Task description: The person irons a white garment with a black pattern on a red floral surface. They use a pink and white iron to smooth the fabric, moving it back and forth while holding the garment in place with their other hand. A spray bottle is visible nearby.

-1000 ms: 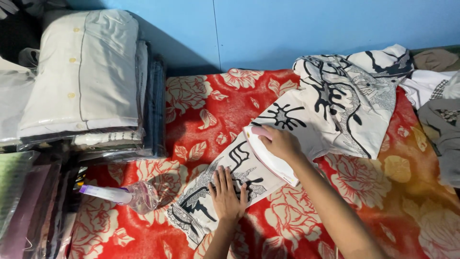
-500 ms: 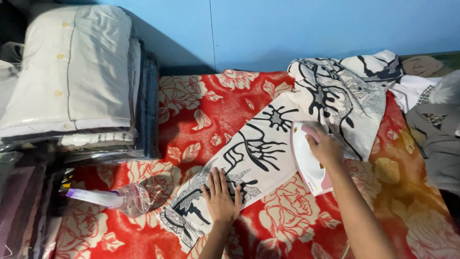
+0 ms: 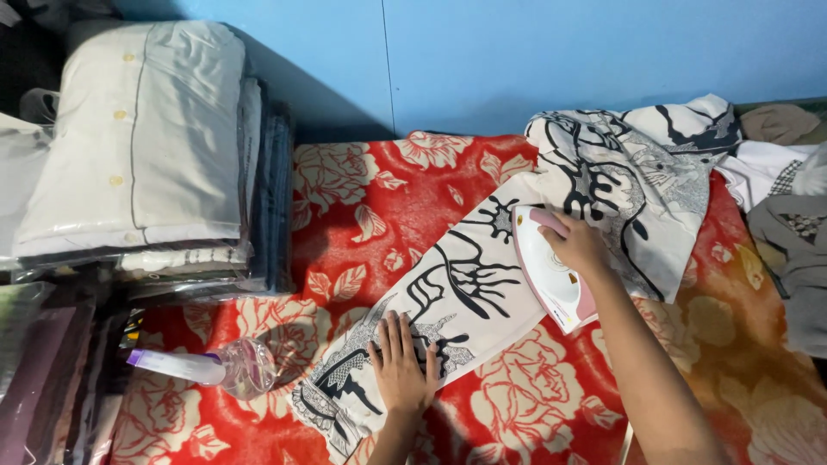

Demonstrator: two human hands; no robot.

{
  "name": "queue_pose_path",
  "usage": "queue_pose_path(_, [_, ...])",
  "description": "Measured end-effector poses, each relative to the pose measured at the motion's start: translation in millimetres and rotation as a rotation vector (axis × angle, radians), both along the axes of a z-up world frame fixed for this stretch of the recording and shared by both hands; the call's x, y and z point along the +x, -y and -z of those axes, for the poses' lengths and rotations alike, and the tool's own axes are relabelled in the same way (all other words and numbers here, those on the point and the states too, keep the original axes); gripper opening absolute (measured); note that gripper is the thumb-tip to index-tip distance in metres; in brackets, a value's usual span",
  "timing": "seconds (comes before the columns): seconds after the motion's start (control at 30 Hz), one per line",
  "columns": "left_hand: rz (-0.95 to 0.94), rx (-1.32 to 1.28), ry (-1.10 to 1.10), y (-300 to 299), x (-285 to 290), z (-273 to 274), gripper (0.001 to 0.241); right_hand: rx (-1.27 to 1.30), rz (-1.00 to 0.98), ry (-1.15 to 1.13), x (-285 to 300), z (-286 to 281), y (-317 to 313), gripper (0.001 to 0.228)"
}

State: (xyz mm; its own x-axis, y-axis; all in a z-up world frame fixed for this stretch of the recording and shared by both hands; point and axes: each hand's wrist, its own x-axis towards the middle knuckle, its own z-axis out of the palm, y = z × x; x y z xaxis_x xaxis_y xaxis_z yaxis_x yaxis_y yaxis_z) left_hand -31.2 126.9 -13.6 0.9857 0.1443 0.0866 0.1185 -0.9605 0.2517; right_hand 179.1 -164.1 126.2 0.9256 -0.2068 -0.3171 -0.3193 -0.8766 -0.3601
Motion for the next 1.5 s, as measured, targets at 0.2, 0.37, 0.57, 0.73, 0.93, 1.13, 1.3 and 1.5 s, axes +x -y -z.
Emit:
queue_pose_path(0.2, [-0.003, 0.092, 0.018, 0, 0, 7, 0.082, 0.026, 0.001, 0.099, 19, 7, -3, 0.053])
queue_pose_path(0.37, [-0.004, 0.076, 0.009, 0, 0, 0, 0.081, 0.061, 0.047, 0.128, 46, 12, -14, 0.053])
queue_pose_path(0.57, [-0.009, 0.085, 0.005, 1, 1, -5, 0.081, 0.038, 0.043, 0.182, 78, 27, -10, 0.050])
queue_pose_path(0.73, [-0.019, -0.034, -0.016, 2, 1, -11, 0.080, 0.102, 0.070, 0.152, 80, 15, -13, 0.053])
queue_pose_path(0.93, [-0.018, -0.061, 0.071, 2, 1, -9, 0.080, 0.194, 0.068, 0.150, 57, -5, -23, 0.039])
queue_pose_path(1.13, [-0.119, 0.616, 0.149, 0, 0, 5, 0.088, 0.146, 0.109, 0.047, 24, -7, -20, 0.051])
queue_pose_path(1.3, [-0.099, 0.550, 0.193, -1, 3, 15, 0.087, 0.170, 0.042, 0.084, -6, -7, -19, 0.058])
queue_pose_path(1.5, [-0.105, 0.545, 0.197, 0, 1, 17, 0.089, 0.040, 0.012, 0.069, -32, 20, 0, 0.053])
